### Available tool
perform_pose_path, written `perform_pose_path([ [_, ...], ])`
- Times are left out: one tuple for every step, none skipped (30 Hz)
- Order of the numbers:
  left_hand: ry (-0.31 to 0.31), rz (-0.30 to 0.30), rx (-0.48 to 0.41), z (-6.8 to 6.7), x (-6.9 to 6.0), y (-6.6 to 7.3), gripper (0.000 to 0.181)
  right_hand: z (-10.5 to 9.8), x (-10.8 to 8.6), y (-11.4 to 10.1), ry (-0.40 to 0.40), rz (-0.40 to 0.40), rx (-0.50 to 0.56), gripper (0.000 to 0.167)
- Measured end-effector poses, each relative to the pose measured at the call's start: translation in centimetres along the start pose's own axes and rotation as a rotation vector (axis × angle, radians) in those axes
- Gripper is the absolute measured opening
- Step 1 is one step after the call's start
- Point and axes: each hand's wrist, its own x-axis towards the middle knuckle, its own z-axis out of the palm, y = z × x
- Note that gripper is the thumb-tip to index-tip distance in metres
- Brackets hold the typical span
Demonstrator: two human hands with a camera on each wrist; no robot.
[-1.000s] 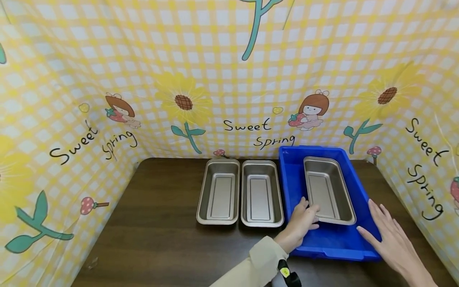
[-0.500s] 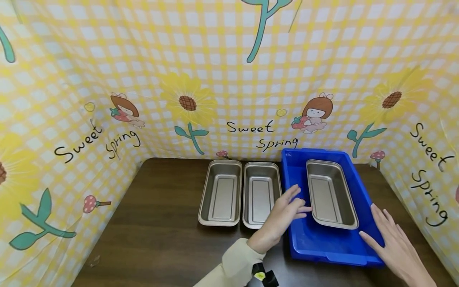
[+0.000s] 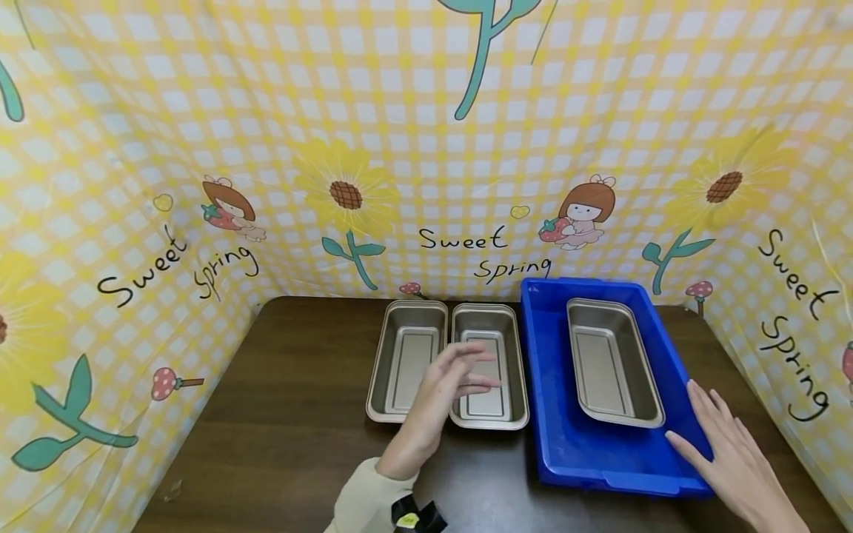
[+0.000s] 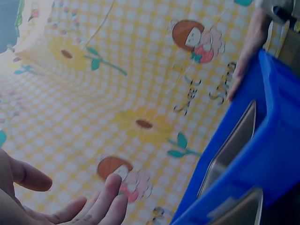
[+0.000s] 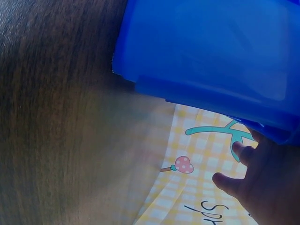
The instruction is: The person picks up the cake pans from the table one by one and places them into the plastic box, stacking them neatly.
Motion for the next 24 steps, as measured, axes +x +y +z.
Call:
perform_pose_path([
  [0.015,-0.003,0.009,-0.5,-0.3,0.0,0.04,0.0,0.0,0.0,0.0,0.0,-0.002,0.091],
  [0.03,-0.006,0.016,-1.0,-0.5,0.1,0.039,0.0,0.1,0.0,-0.002,0.001,-0.004,0.091],
  [0.041,-0.008,0.025,-1.5,-0.8,0.1,0.039,0.0,0.1,0.0,-0.002,0.001,-0.006,0.091],
  [0.052,-0.01,0.031,-1.9,-1.0,0.2,0.038,0.0,0.1,0.0,-0.002,0.001,-0.008,0.091],
  [0.064,-0.012,0.037,-2.4,-1.2,0.2,0.037,0.0,0.1,0.0,-0.002,0.0,-0.01,0.091],
  [0.079,-0.015,0.041,-2.8,-1.4,0.2,0.036,0.0,0.1,0.0,0.0,-0.001,-0.012,0.092],
  [0.092,-0.015,0.044,-3.2,-1.5,0.1,0.035,0.0,0.1,0.0,0.001,-0.002,-0.014,0.092],
  [0.108,-0.016,0.046,-3.6,-1.6,0.1,0.033,0.0,0.1,0.0,0.001,-0.002,-0.016,0.092],
  [0.127,-0.018,0.052,-4.0,-1.7,0.0,0.032,0.0,0.2,-0.1,0.002,-0.002,-0.016,0.092],
  [0.147,-0.02,0.051,-4.5,-1.8,-0.1,0.031,0.0,0.3,-0.1,-0.002,0.001,-0.018,0.092],
  [0.169,-0.024,0.056,-4.9,-1.9,-0.3,0.03,-0.1,0.4,-0.2,-0.006,0.006,-0.02,0.092],
  [0.19,-0.027,0.056,-5.4,-2.0,-0.4,0.03,-0.1,0.4,-0.2,-0.011,0.011,-0.022,0.092],
  [0.21,-0.027,0.06,-5.9,-2.1,-0.6,0.03,-0.1,0.5,-0.3,-0.017,0.017,-0.024,0.092],
  [0.23,-0.029,0.064,-6.4,-2.2,-0.8,0.03,-0.1,0.6,-0.3,-0.024,0.025,-0.026,0.092],
  [0.248,-0.033,0.068,-6.8,-2.4,-1.0,0.03,-0.1,0.6,-0.4,-0.032,0.034,-0.026,0.092],
  [0.266,-0.036,0.074,-7.3,-2.5,-1.2,0.03,-0.1,0.6,-0.3,-0.037,0.039,-0.025,0.093],
  [0.282,-0.039,0.081,-7.8,-2.7,-1.4,0.03,-0.1,0.5,-0.3,-0.04,0.043,-0.023,0.093],
  [0.297,-0.041,0.086,-8.2,-2.9,-1.5,0.03,-0.1,0.5,-0.2,-0.042,0.046,-0.02,0.093],
  [0.311,-0.046,0.097,-8.6,-3.0,-1.7,0.03,-0.1,0.5,-0.2,-0.047,0.051,-0.017,0.093],
  [0.327,-0.053,0.104,-9.1,-3.2,-1.9,0.03,-0.1,0.5,-0.1,-0.055,0.055,-0.015,0.093],
  [0.345,-0.058,0.113,-9.5,-3.3,-2.1,0.029,-0.1,0.5,-0.1,-0.056,0.056,-0.015,0.093],
  [0.363,-0.061,0.123,-9.9,-3.3,-2.3,0.029,-0.1,0.5,-0.1,-0.06,0.056,-0.015,0.094],
  [0.381,-0.065,0.129,-10.3,-3.4,-2.6,0.028,-0.1,0.6,-0.1,-0.065,0.059,-0.016,0.094],
  [0.401,-0.07,0.139,-10.7,-3.4,-2.8,0.028,-0.2,0.7,-0.1,-0.068,0.06,-0.017,0.093],
])
